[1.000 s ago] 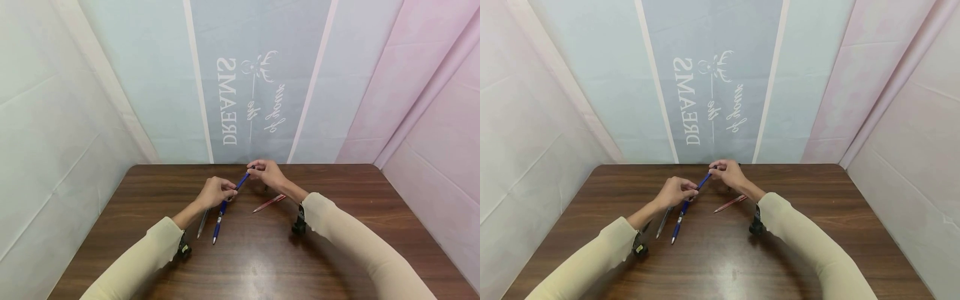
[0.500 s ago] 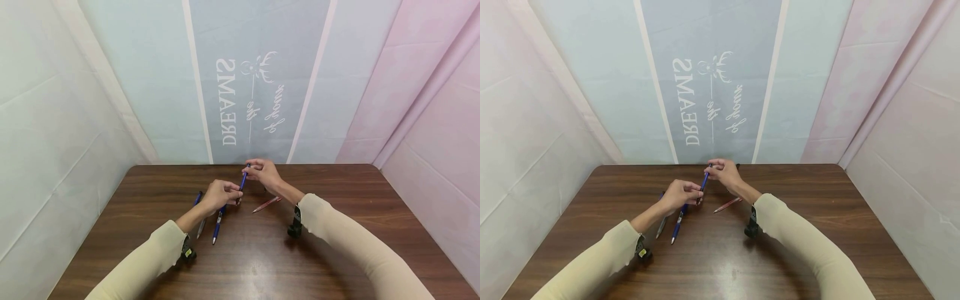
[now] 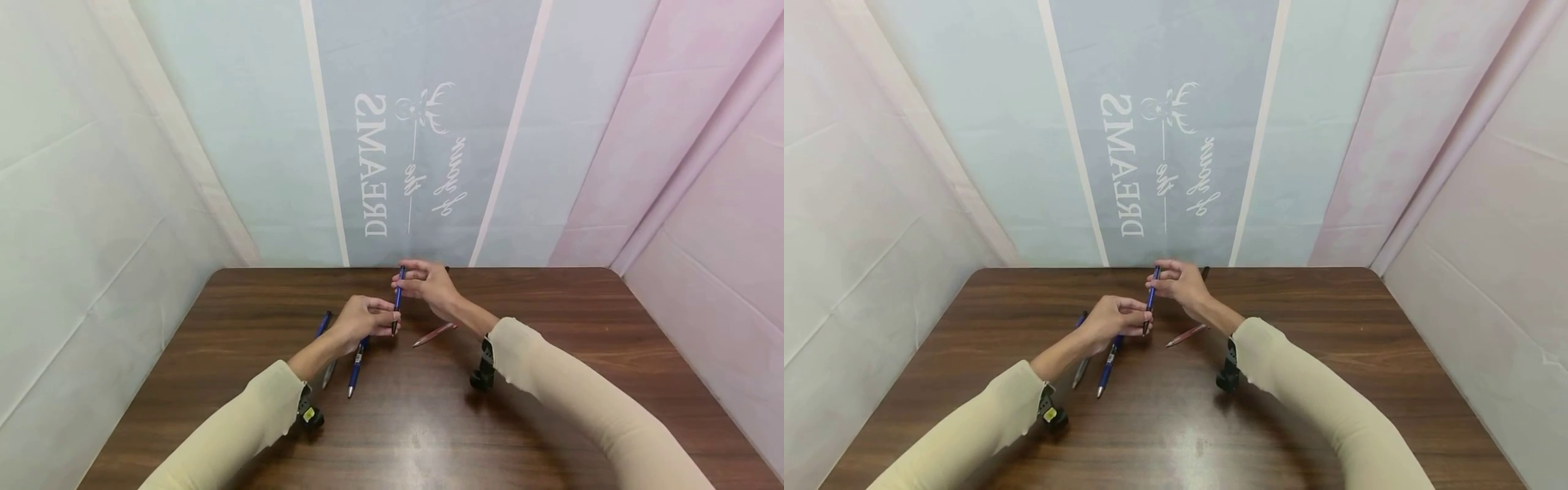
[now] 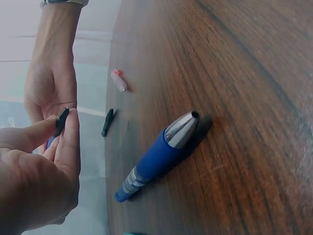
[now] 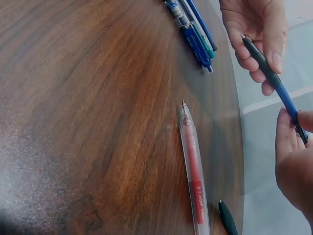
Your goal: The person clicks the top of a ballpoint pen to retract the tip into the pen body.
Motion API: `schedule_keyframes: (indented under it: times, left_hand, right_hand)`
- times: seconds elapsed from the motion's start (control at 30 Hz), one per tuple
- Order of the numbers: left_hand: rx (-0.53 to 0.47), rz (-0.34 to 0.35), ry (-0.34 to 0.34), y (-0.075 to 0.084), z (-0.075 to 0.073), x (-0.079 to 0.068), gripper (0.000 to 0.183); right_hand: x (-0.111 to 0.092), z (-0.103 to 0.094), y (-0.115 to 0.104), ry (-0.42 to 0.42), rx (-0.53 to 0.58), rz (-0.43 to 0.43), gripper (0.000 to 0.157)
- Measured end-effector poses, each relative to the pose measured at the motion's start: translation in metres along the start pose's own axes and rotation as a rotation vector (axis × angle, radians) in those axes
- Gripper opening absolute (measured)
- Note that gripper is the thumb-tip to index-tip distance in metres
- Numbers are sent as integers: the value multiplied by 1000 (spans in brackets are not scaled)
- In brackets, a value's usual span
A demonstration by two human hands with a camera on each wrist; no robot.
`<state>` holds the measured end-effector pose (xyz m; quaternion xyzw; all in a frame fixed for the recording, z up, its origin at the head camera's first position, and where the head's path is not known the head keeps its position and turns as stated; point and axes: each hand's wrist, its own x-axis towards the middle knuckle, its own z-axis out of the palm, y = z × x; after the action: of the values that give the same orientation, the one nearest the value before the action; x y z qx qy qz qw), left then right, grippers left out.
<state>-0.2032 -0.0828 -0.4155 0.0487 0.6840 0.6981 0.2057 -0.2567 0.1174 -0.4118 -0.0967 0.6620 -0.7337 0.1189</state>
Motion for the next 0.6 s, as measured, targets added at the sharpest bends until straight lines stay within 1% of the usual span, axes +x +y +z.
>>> schedule_keyframes:
  times: [0.13,0.27,0.6]
  left_hand:
    - [-11,-16,1,1,2,-1,22]
    - [-8,-26,0,1,2,-2,19]
    - [5,-24,-1,-3,2,-3,19]
  right_hand:
    - [-2,0,1,-11,-7,15,53]
    - [-4,0,1,-22,4,25,56]
    - [-9,2,2,-33,-1,40,60]
